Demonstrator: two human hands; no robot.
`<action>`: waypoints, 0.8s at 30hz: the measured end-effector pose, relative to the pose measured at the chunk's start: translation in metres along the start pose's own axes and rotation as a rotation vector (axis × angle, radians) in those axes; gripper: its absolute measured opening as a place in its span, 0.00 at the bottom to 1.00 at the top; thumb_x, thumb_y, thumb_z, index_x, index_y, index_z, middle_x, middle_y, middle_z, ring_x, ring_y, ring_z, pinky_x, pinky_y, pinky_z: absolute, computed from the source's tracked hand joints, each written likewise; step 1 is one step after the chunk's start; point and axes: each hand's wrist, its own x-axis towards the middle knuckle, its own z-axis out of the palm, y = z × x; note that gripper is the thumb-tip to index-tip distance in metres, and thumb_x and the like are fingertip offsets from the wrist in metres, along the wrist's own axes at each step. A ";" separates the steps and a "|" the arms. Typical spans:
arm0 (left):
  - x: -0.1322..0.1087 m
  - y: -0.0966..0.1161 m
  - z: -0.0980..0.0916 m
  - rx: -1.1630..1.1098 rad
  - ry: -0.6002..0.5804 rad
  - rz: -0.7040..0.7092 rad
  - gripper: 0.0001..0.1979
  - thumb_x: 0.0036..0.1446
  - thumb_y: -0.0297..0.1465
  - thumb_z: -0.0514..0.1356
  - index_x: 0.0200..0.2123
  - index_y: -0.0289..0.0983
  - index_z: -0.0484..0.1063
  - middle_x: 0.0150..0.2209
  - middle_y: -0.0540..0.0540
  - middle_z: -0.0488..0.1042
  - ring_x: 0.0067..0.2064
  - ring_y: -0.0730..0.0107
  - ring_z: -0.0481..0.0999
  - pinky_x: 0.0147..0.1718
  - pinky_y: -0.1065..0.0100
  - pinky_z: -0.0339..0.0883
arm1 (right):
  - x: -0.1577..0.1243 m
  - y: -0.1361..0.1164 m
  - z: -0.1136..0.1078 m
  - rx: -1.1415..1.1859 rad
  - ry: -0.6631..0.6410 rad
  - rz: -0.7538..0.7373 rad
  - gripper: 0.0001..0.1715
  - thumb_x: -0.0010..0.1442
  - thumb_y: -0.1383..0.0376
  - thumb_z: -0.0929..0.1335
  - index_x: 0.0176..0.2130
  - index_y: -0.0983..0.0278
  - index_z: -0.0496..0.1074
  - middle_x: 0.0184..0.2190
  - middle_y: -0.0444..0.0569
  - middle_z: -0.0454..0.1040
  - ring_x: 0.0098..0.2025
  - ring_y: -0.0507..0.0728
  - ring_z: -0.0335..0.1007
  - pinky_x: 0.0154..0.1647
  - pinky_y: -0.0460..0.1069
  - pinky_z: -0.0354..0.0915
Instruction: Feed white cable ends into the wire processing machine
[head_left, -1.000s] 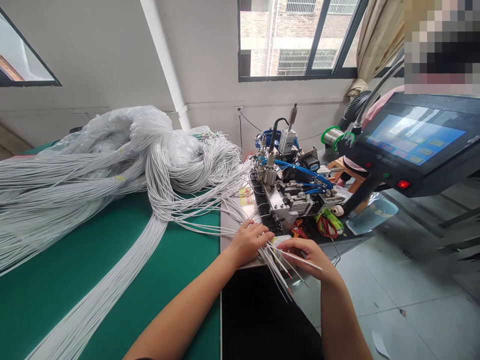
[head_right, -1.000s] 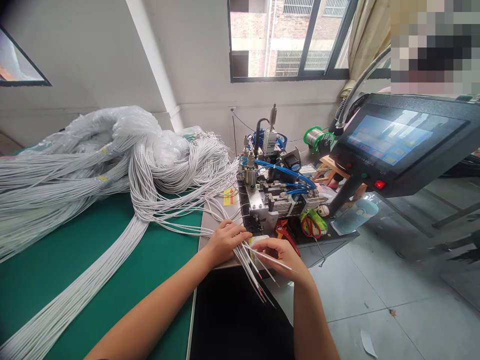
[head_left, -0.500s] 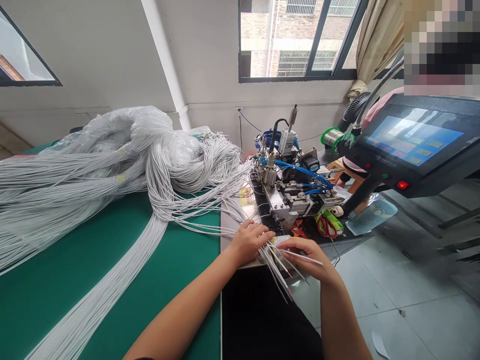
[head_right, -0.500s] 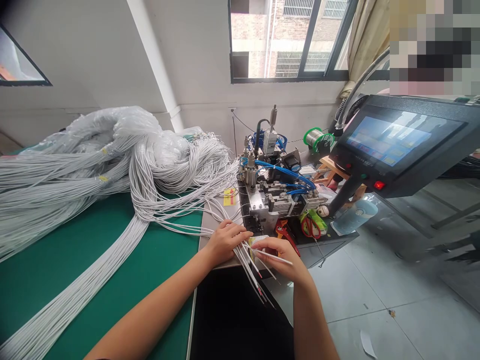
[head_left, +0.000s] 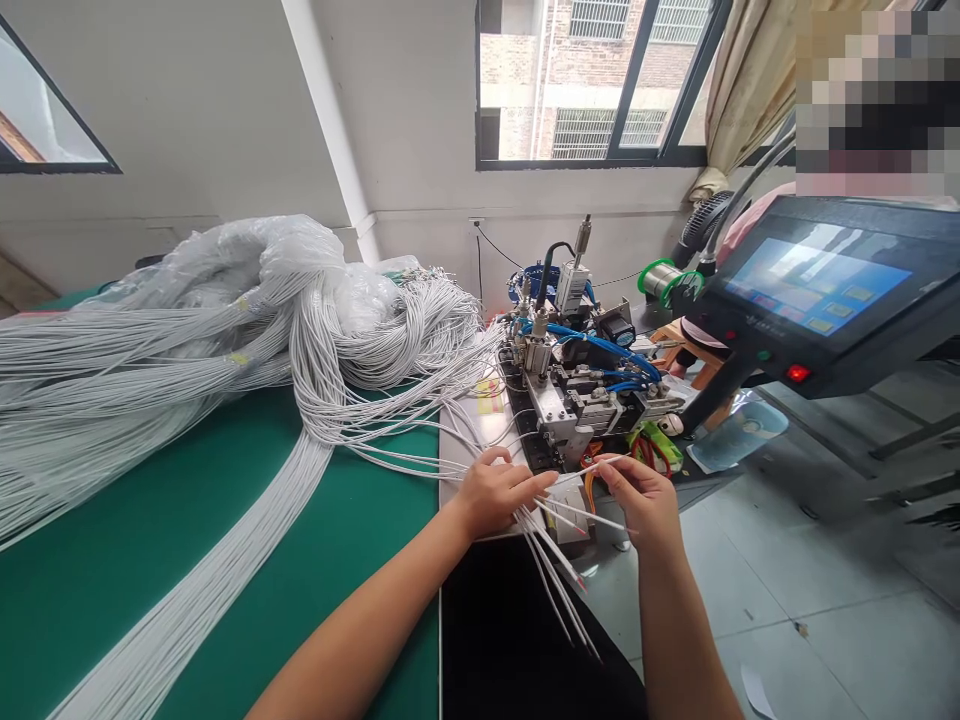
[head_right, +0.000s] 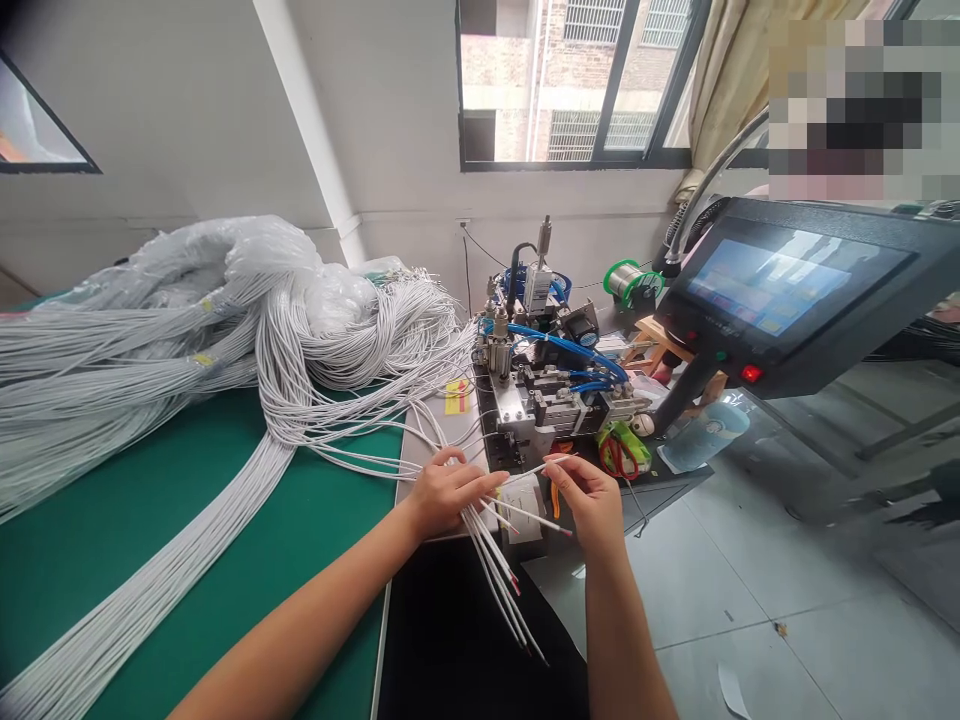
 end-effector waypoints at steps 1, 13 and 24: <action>0.000 0.000 0.000 0.000 0.020 0.009 0.14 0.64 0.32 0.52 0.52 0.41 0.68 0.25 0.55 0.74 0.25 0.77 0.70 0.40 0.66 0.62 | 0.001 0.001 0.000 0.009 0.018 0.014 0.12 0.50 0.57 0.75 0.32 0.63 0.80 0.34 0.49 0.79 0.36 0.58 0.74 0.37 0.48 0.70; 0.003 0.004 0.001 0.004 -0.035 -0.083 0.10 0.64 0.28 0.50 0.38 0.37 0.71 0.27 0.50 0.74 0.29 0.73 0.72 0.35 0.66 0.63 | 0.009 0.012 -0.002 0.062 0.084 0.062 0.17 0.52 0.54 0.74 0.38 0.62 0.79 0.32 0.50 0.79 0.36 0.60 0.76 0.38 0.51 0.72; -0.003 0.002 0.006 0.043 -0.122 -0.155 0.12 0.55 0.21 0.51 0.39 0.38 0.70 0.32 0.47 0.76 0.34 0.68 0.75 0.42 0.61 0.59 | 0.013 0.003 0.003 0.152 -0.079 0.147 0.19 0.52 0.53 0.73 0.38 0.65 0.79 0.27 0.49 0.75 0.18 0.46 0.55 0.15 0.44 0.50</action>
